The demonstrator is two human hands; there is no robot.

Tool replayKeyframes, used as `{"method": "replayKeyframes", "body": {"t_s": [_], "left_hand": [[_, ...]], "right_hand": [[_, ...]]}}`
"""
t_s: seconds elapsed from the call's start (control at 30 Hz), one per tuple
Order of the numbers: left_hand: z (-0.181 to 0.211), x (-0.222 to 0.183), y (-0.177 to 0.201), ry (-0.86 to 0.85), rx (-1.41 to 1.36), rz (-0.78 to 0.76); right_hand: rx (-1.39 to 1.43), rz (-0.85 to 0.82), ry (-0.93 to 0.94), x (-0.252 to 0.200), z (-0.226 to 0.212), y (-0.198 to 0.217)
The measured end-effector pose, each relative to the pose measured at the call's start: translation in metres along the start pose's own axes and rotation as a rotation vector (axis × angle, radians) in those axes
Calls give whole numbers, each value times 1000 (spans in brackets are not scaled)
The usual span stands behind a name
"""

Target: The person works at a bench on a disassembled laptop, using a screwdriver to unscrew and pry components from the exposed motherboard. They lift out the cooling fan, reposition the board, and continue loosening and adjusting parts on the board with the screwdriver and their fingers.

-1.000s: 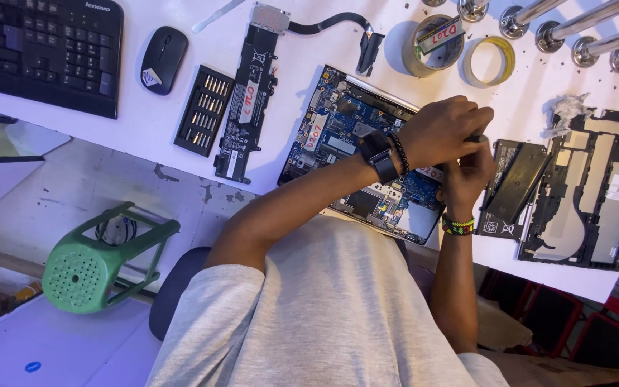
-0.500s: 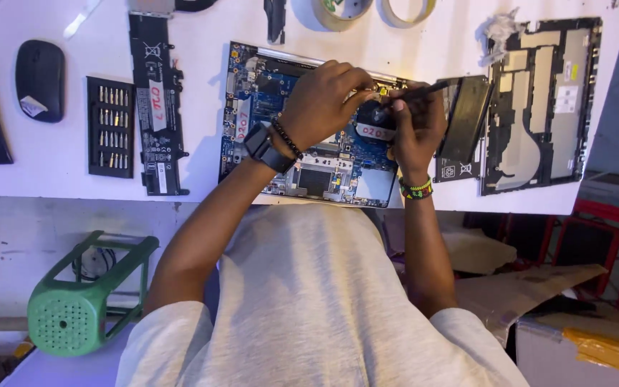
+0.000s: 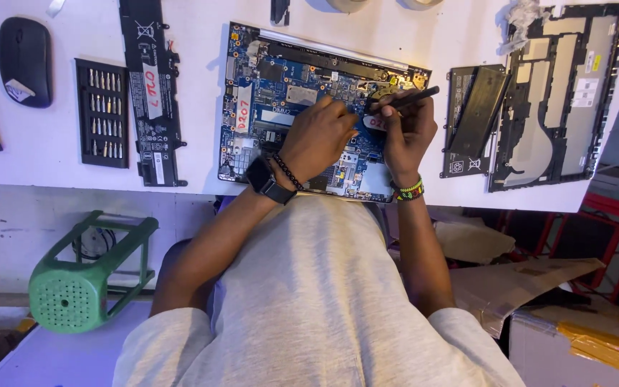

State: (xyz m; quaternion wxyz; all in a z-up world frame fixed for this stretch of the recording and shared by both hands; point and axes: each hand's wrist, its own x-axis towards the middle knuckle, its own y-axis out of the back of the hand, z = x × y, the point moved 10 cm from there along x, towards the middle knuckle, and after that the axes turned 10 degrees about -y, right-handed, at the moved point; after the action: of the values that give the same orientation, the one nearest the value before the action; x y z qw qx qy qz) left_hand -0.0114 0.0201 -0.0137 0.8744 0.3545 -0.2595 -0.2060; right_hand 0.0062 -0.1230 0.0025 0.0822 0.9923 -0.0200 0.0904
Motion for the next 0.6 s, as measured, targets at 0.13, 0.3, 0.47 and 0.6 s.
{"method": "replayKeyframes", "body": {"t_s": [0.13, 0.3, 0.47, 0.6], "left_hand": [[1, 0, -7, -8, 42, -7], [5, 3, -4, -7, 39, -17], [3, 3, -8, 4, 41, -17], [0, 5, 1, 9, 66, 23]], "right_hand": [[38, 17, -23, -1, 10, 3], [37, 5, -19, -2, 14, 5], [-28, -36, 34, -1, 1, -2], [-187, -130, 140, 1, -39, -14]]}}
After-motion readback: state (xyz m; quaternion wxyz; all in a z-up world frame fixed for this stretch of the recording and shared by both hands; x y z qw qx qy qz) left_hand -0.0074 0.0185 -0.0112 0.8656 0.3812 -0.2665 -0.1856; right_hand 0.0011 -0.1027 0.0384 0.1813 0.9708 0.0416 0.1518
